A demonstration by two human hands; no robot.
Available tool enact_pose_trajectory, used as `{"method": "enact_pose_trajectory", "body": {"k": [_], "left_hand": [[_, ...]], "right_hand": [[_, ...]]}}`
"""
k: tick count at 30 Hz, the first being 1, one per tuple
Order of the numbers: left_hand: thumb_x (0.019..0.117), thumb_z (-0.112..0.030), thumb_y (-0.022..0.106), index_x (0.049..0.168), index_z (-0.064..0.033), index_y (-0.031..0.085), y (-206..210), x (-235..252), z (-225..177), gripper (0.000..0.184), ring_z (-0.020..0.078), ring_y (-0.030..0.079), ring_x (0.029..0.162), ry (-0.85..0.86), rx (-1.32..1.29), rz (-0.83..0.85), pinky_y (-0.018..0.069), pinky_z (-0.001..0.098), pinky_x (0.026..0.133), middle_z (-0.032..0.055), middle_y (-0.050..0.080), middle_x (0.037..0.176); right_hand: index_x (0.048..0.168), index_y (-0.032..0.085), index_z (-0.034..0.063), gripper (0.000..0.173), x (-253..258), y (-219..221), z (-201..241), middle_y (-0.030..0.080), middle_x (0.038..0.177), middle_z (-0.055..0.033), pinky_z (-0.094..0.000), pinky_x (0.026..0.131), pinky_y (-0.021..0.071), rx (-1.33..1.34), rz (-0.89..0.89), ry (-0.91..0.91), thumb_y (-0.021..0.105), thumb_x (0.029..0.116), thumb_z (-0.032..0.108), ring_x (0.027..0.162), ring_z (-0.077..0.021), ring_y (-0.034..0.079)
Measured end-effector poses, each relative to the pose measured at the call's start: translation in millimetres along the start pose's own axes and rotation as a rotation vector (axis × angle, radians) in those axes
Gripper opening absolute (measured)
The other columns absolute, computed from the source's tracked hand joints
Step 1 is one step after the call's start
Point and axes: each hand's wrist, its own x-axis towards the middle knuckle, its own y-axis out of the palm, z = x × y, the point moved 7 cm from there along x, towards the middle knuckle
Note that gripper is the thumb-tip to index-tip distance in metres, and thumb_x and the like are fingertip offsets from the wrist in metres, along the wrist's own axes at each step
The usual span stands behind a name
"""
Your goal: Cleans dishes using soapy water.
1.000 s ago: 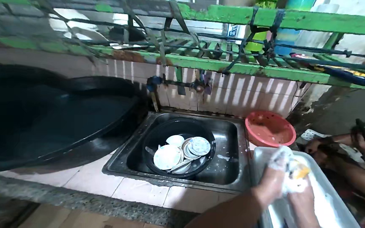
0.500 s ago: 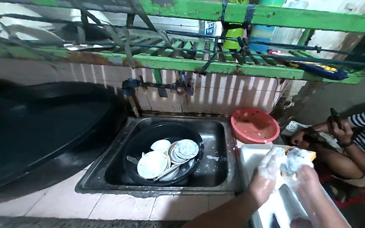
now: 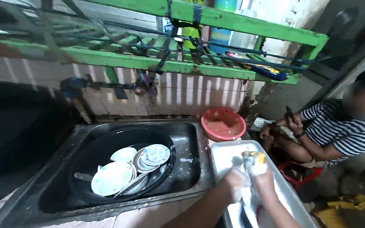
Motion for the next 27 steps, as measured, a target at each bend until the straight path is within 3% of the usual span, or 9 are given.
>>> {"method": "enact_pose_trajectory", "body": {"k": [2,7,9,13,17,20,23,25,27], "left_hand": [[0.1084,-0.002,0.039,0.145,0.0025,0.042,4.4,-11.4,2.2,0.037,0.0124,0.059,0.113,0.036,0.084,0.051,0.0506,0.0286,0.096,0.0131,0.058,0.129],[0.0907,0.007,0.054,0.145,0.0026,0.048,10.1,-24.3,-4.7,0.055,0.0150,0.060,0.117,0.132,0.469,0.209,0.0496,0.0318,0.100,0.0166,0.061,0.133],[0.0901,0.008,0.058,0.135,0.0040,0.053,11.5,-26.9,-10.5,0.045,0.0185,0.060,0.106,0.034,0.538,0.216,0.0508,0.0367,0.092,0.0160,0.062,0.118],[0.0870,0.015,0.053,0.116,-0.0041,0.054,9.5,-10.9,-2.2,0.035,0.0102,0.059,0.083,0.009,0.272,0.274,0.0522,0.0294,0.074,0.0029,0.059,0.092],[0.0819,0.015,0.055,0.149,-0.0025,0.040,9.5,-17.7,-9.4,0.071,0.0167,0.062,0.114,0.087,0.254,0.263,0.0540,0.0344,0.095,0.0149,0.059,0.131],[0.0792,0.016,0.057,0.135,-0.0011,0.050,11.8,-20.9,-9.7,0.059,0.0161,0.062,0.102,0.026,0.255,0.288,0.0543,0.0350,0.086,0.0121,0.062,0.116],[0.0858,0.018,0.055,0.123,-0.0023,0.054,12.0,-19.7,-3.4,0.042,0.0113,0.062,0.093,-0.014,0.187,0.322,0.0542,0.0310,0.082,0.0052,0.062,0.103],[0.0792,0.020,0.053,0.128,-0.0015,0.051,10.6,-20.0,-5.3,0.053,0.0151,0.065,0.096,0.008,0.000,0.276,0.0572,0.0345,0.083,0.0095,0.064,0.108],[0.0867,0.013,0.051,0.128,-0.0016,0.052,10.8,-19.7,-8.3,0.044,0.0197,0.068,0.092,0.082,-0.281,0.209,0.0592,0.0381,0.080,0.0130,0.067,0.105]], "right_hand": [[0.127,0.064,-0.0031,0.049,-14.2,3.1,19.7,0.071,0.111,-0.0197,-0.0499,0.096,0.0537,-0.062,0.018,-0.152,0.072,0.0857,0.023,0.106,-0.0291,0.069],[0.131,0.058,0.0031,0.036,35.8,-35.7,-23.2,0.066,0.102,-0.0135,-0.0419,0.071,0.0548,0.257,-0.080,0.074,0.062,0.1003,0.021,0.082,-0.0200,0.063],[0.133,0.056,0.0004,0.039,25.4,-41.5,-9.7,0.067,0.108,-0.0180,-0.0479,0.081,0.0555,0.185,-0.108,0.046,0.064,0.0993,0.017,0.093,-0.0255,0.066],[0.121,0.066,-0.0017,0.046,-18.7,-20.9,50.3,0.072,0.105,-0.0143,-0.0463,0.090,0.0569,-0.062,-0.050,-0.329,0.077,0.0810,0.019,0.099,-0.0235,0.070],[0.133,0.055,0.0027,0.042,25.0,-37.8,2.5,0.066,0.099,-0.0142,-0.0438,0.070,0.0552,0.219,-0.090,0.007,0.068,0.0971,0.021,0.079,-0.0216,0.064],[0.133,0.057,-0.0014,0.045,7.8,-43.3,22.4,0.068,0.109,-0.0205,-0.0522,0.085,0.0552,0.066,-0.099,-0.081,0.071,0.0946,0.017,0.096,-0.0291,0.067],[0.118,0.068,0.0012,0.045,-26.2,-26.2,58.6,0.073,0.101,-0.0088,-0.0393,0.085,0.0589,-0.037,-0.066,-0.378,0.077,0.0781,0.021,0.093,-0.0155,0.070],[0.118,0.064,-0.0036,0.040,-7.8,-30.1,40.7,0.070,0.097,-0.0131,-0.0428,0.080,0.0572,0.070,-0.065,-0.234,0.077,0.0856,0.015,0.087,-0.0193,0.068],[0.125,0.061,-0.0031,0.040,17.1,-36.2,6.3,0.068,0.098,-0.0151,-0.0451,0.077,0.0569,0.184,-0.125,-0.081,0.072,0.0914,0.016,0.085,-0.0213,0.066]]}}
